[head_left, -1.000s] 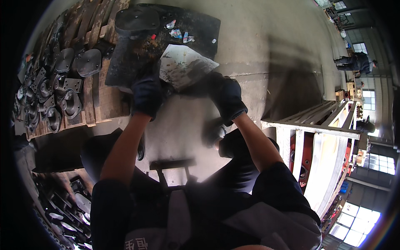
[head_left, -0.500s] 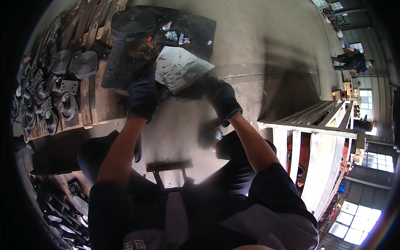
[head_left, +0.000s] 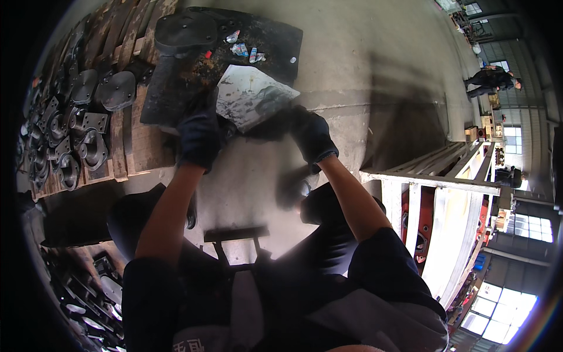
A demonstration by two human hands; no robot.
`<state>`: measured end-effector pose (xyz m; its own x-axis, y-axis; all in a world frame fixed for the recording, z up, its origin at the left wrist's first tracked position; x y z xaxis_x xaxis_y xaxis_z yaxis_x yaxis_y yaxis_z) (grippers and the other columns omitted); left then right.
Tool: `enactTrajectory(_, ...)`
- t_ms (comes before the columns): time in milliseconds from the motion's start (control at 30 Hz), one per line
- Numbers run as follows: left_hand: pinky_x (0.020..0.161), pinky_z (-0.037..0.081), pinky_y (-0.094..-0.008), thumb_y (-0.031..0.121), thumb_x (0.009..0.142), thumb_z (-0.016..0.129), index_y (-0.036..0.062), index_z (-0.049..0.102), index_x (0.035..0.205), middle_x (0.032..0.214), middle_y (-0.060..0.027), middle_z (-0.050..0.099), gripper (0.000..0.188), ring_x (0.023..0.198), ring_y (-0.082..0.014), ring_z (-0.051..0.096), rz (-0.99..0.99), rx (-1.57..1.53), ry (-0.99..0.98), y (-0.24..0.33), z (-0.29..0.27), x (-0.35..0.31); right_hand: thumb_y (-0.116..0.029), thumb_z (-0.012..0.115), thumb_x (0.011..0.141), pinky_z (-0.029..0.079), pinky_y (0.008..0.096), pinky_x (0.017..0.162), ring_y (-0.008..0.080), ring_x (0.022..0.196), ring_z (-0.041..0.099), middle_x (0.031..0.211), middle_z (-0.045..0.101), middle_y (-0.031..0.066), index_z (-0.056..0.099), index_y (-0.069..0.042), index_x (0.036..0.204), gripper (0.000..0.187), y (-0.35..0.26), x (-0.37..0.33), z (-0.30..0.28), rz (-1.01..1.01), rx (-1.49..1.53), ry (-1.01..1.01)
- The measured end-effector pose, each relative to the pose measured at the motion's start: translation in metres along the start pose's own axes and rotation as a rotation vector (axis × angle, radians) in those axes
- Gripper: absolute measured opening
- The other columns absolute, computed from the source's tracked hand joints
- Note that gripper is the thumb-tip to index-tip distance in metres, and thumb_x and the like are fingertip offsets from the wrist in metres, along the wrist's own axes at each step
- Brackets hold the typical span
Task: The person scrapes metal parts with a handheld scraper, then places them on a wooden pallet. The person repeats this process for several metal parts.
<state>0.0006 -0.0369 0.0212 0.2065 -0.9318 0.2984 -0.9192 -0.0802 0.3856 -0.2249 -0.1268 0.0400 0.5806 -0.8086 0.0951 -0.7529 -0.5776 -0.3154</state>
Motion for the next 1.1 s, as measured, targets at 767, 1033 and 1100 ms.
enactTrajectory(767,0.076,0.048,-0.0435,0.039,0.073,0.066,0.0052,0.040,0.134,0.096,-0.0168,0.063,0.074,0.085,-0.0312,0.062,-0.019,0.144,-0.028,-0.012,0.015,-0.008,-0.022,0.057,0.077,0.045,0.0373,0.067,0.0230,0.069,0.064,0.070,0.065,0.0071,0.066,-0.018,0.075,0.010,-0.061,-0.002,-0.023,-0.157,-0.441,-0.155)
enactTrajectory(1033,0.086,0.045,-0.0432,0.033,0.071,0.068,0.0046,0.037,0.136,0.116,-0.0202,0.056,0.077,0.099,-0.0349,0.057,0.024,-0.009,0.108,-0.003,0.003,-0.001,-0.018,0.055,0.076,0.046,0.0378,0.058,0.0239,0.063,0.063,0.067,0.062,0.0070,0.059,-0.012,0.072,0.009,-0.058,-0.001,-0.018,-0.250,-0.463,-0.009)
enactTrajectory(1100,0.088,0.044,-0.0433,0.033,0.072,0.067,0.0039,0.037,0.136,0.120,-0.0209,0.054,0.077,0.105,-0.0354,0.054,-0.047,-0.046,-0.014,-0.002,0.000,0.000,-0.018,0.055,0.076,0.046,0.0375,0.058,0.0243,0.063,0.063,0.067,0.063,0.0073,0.060,-0.011,0.074,0.008,-0.049,0.009,-0.019,-0.189,-0.490,-0.065)
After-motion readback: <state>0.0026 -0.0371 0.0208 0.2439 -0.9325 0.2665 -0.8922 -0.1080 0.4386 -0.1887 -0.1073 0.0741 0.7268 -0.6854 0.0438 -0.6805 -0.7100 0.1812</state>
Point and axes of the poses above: each hand's wrist, its own x-axis towards the middle knuckle, its own z-axis out of the palm, y = z × x, the point moved 4 cm from there along x, towards the middle knuckle
